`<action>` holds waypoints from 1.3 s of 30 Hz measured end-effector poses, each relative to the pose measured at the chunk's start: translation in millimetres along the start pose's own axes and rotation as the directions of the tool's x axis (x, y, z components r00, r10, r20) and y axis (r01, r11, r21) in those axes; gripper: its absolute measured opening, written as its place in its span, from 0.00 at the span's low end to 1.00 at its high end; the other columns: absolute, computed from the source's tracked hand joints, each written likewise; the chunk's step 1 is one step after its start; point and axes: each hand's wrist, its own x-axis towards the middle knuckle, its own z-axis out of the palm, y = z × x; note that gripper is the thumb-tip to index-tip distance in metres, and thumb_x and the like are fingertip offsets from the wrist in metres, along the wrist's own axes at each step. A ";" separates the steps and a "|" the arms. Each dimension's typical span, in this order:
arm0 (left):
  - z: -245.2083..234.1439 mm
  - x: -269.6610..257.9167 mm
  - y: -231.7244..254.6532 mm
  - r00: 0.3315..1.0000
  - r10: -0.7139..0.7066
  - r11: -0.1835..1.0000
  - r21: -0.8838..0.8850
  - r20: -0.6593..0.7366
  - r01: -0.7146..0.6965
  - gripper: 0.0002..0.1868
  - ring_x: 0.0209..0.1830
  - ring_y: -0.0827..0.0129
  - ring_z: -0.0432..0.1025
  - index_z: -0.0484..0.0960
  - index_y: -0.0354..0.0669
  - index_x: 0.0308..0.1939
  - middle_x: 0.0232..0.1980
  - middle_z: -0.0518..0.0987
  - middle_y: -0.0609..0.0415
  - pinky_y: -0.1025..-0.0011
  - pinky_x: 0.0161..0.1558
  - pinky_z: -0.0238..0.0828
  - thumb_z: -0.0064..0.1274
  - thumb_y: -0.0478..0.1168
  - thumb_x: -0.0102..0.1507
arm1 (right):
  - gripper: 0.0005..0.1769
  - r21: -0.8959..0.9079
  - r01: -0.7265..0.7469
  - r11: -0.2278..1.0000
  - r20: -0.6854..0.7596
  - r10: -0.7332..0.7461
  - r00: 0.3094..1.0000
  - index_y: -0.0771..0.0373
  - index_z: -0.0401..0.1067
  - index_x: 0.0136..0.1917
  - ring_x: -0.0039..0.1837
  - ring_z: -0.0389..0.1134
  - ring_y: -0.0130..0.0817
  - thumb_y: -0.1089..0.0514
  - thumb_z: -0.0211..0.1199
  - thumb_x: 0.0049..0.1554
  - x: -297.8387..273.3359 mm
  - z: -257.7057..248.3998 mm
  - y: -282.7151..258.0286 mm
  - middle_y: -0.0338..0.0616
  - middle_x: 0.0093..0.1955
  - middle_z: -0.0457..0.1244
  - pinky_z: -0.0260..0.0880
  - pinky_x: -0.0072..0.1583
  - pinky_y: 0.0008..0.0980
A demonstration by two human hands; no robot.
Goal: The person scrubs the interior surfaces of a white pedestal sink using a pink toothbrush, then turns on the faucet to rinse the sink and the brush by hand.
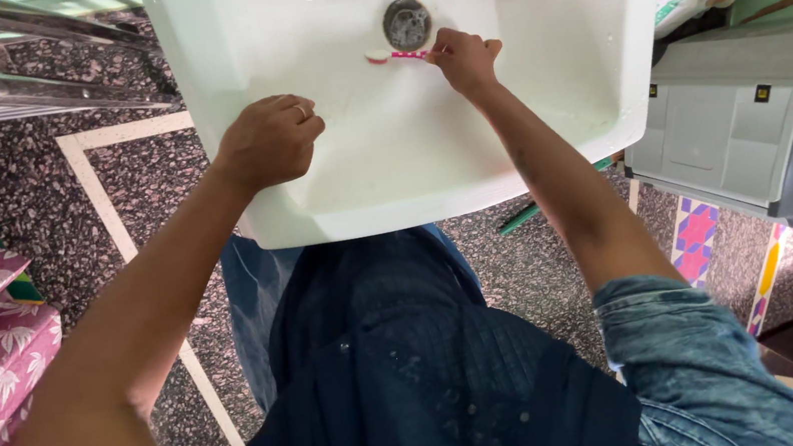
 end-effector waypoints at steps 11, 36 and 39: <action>1.8 -0.3 -2.0 1.000 -0.021 1.000 -0.003 0.013 0.021 0.04 0.53 0.58 0.79 0.81 0.39 0.35 0.46 0.84 0.46 0.63 0.53 0.77 0.51 0.33 0.58 | 0.08 -0.233 0.055 0.971 0.116 -0.028 0.993 0.44 0.77 0.45 0.55 0.70 0.39 0.43 0.65 0.61 -3.2 -44.1 70.2 0.32 0.45 0.71 0.47 0.64 0.60; 22.3 19.1 5.5 0.954 -0.288 0.946 -0.182 -0.088 0.269 0.10 0.54 0.50 0.76 0.84 0.37 0.46 0.47 0.82 0.40 0.55 0.51 0.75 0.51 0.35 0.63 | 0.20 -0.689 -0.230 0.687 0.059 0.370 0.927 0.56 0.79 0.47 0.38 0.69 0.36 0.39 0.61 0.64 -110.1 -145.4 104.7 0.44 0.36 0.70 0.66 0.52 0.47; 107.0 52.5 26.1 0.868 -0.477 0.828 -0.260 0.138 0.497 0.13 0.45 0.45 0.76 0.84 0.40 0.40 0.43 0.83 0.41 0.50 0.48 0.73 0.51 0.45 0.69 | 0.07 -0.419 -0.210 0.883 0.101 0.275 0.956 0.55 0.81 0.52 0.42 0.70 0.41 0.57 0.63 0.63 -118.5 -129.4 118.3 0.49 0.44 0.70 0.73 0.47 0.45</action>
